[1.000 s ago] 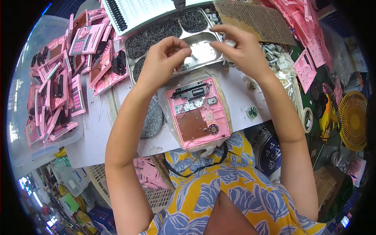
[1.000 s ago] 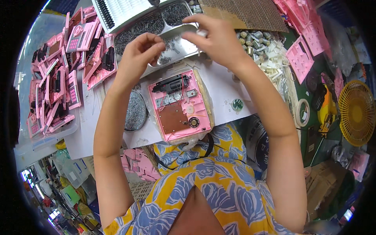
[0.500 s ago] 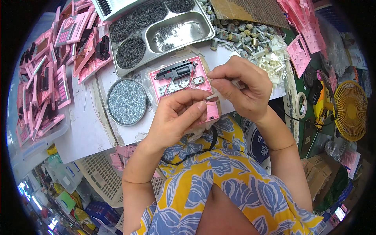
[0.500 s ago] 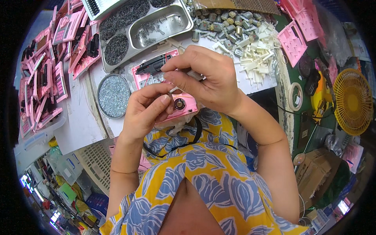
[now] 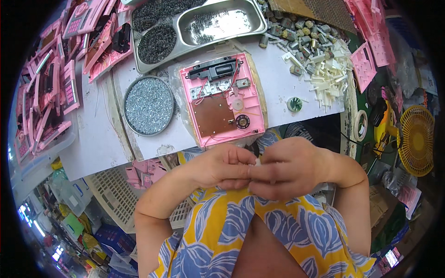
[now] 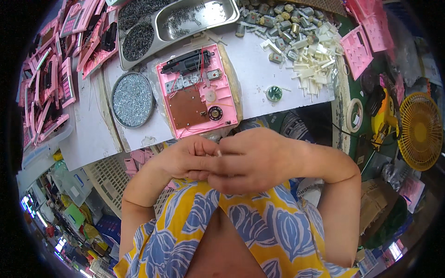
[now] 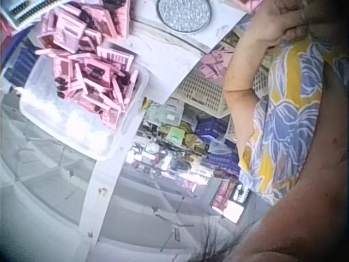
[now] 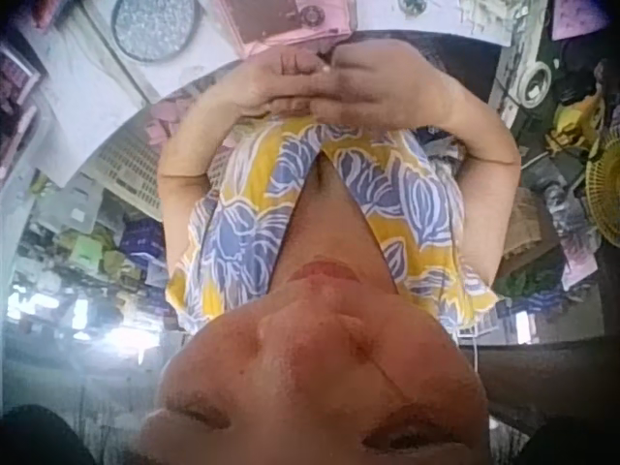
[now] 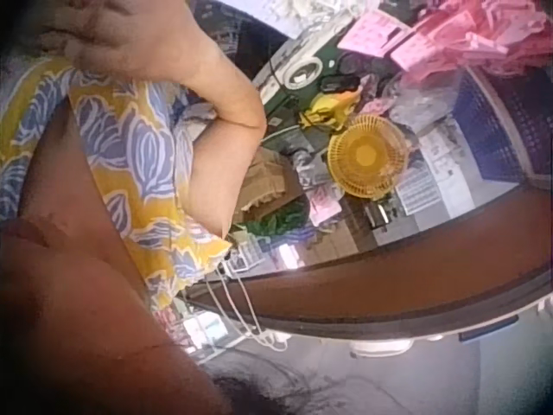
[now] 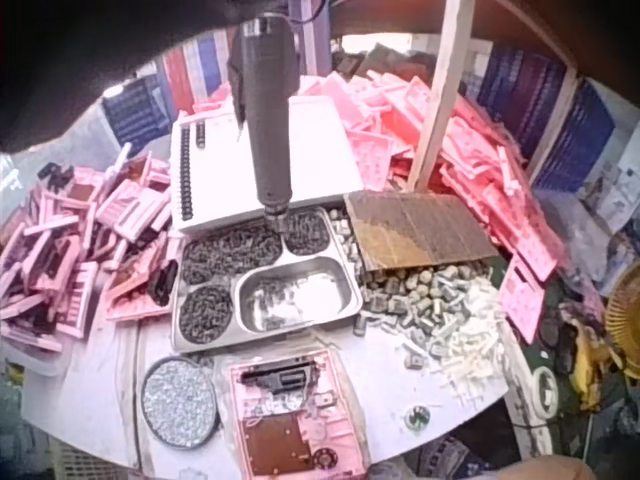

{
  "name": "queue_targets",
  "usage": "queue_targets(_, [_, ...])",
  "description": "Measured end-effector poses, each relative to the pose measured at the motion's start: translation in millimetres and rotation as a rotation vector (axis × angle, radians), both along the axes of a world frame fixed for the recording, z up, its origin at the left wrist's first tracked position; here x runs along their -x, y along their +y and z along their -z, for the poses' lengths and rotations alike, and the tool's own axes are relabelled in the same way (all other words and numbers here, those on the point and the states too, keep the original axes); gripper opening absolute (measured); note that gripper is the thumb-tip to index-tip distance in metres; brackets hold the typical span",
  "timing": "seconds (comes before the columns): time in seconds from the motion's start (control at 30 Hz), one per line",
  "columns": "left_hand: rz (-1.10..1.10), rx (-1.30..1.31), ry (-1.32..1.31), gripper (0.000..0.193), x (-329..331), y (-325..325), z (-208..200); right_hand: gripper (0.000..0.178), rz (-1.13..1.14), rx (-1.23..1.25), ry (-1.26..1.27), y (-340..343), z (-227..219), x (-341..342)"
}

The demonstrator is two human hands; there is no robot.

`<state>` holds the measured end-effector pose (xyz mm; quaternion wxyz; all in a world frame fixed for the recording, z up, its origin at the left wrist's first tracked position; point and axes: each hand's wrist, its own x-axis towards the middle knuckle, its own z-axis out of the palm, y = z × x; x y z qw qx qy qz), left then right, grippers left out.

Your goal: Assembling internal components, soldering wires, and fastening the casing of pink toy calculators at a workbench.

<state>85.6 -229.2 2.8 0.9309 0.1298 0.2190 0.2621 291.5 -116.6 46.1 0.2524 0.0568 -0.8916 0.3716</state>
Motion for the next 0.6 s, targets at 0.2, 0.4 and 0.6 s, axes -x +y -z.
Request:
queue_targets(0.2, [-0.341, -0.441, 0.653, 0.025, -5.5, 4.3, -28.6, 0.037, 0.27, 0.302, -0.135, 17.4, 14.7, -24.4])
queue_targets(0.4, [-0.276, -0.842, 1.199, 0.032, 10.5, 46.9, -34.4, 0.036, 0.4, 1.33, 0.012, 16.1, 62.4, -48.6])
queue_targets(0.6, [0.011, -1.046, 1.994, 0.024, -15.9, 69.1, -2.8, 0.036, 0.345, 1.402, 0.103, 31.1, 62.6, -47.6])
